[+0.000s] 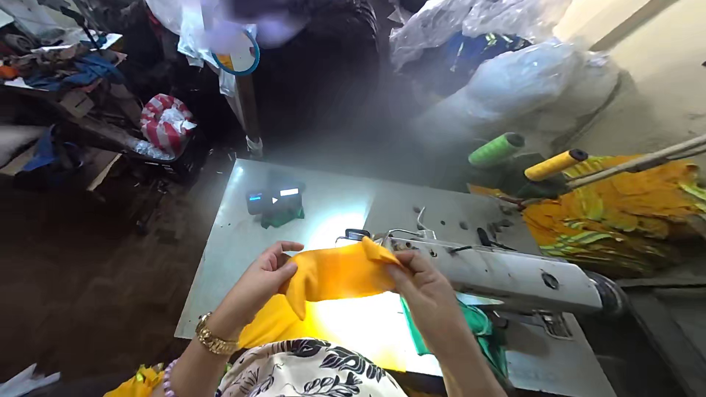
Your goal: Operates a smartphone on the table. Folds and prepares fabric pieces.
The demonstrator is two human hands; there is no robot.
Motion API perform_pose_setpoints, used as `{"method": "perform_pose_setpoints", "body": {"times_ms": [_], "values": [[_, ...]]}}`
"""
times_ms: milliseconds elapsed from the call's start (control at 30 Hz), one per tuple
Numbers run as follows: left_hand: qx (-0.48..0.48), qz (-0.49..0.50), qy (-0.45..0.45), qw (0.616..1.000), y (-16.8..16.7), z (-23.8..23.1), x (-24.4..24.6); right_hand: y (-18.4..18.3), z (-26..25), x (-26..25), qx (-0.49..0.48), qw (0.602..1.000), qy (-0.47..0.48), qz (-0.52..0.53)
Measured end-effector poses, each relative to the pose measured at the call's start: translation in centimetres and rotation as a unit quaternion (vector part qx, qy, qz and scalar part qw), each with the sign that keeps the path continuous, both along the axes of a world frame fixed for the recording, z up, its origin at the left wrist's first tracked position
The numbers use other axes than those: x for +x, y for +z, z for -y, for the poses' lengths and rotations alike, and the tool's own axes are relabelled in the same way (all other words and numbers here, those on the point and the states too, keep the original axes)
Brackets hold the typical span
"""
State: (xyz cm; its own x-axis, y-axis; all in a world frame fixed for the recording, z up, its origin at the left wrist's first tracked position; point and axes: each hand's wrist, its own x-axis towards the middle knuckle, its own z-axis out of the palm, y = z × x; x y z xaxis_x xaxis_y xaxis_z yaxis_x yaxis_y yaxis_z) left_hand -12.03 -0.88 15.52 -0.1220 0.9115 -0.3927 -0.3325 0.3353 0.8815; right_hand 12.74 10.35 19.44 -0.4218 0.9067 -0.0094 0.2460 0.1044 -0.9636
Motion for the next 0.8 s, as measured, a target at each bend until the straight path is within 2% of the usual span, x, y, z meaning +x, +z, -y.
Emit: {"method": "perform_pose_setpoints", "body": {"times_ms": [167,300,400,600,700,800], "values": [[0.014,0.060,-0.011,0.998,0.2,-0.8,2.1,-1.1,2.5,-3.3,0.103,0.986,0.121,0.040],[-0.017,0.162,0.024,0.986,0.4,-1.2,2.5,-2.2,3.5,-4.1,0.266,0.933,0.193,0.145],[-0.035,0.167,0.067,0.983,0.3,-1.4,2.5,-2.8,3.3,-4.5,0.305,0.911,0.206,0.187],[0.003,0.134,0.011,0.991,-0.3,-2.1,2.4,-3.5,1.8,-4.5,0.176,0.948,0.183,0.194],[-0.008,0.174,0.044,0.984,-0.4,-2.5,2.2,-4.0,0.2,-4.7,0.086,0.981,0.157,0.075],[-0.031,0.298,0.100,0.949,-0.4,-2.9,1.8,-4.3,-0.8,-5.2,-0.024,0.989,0.142,-0.034]]}}
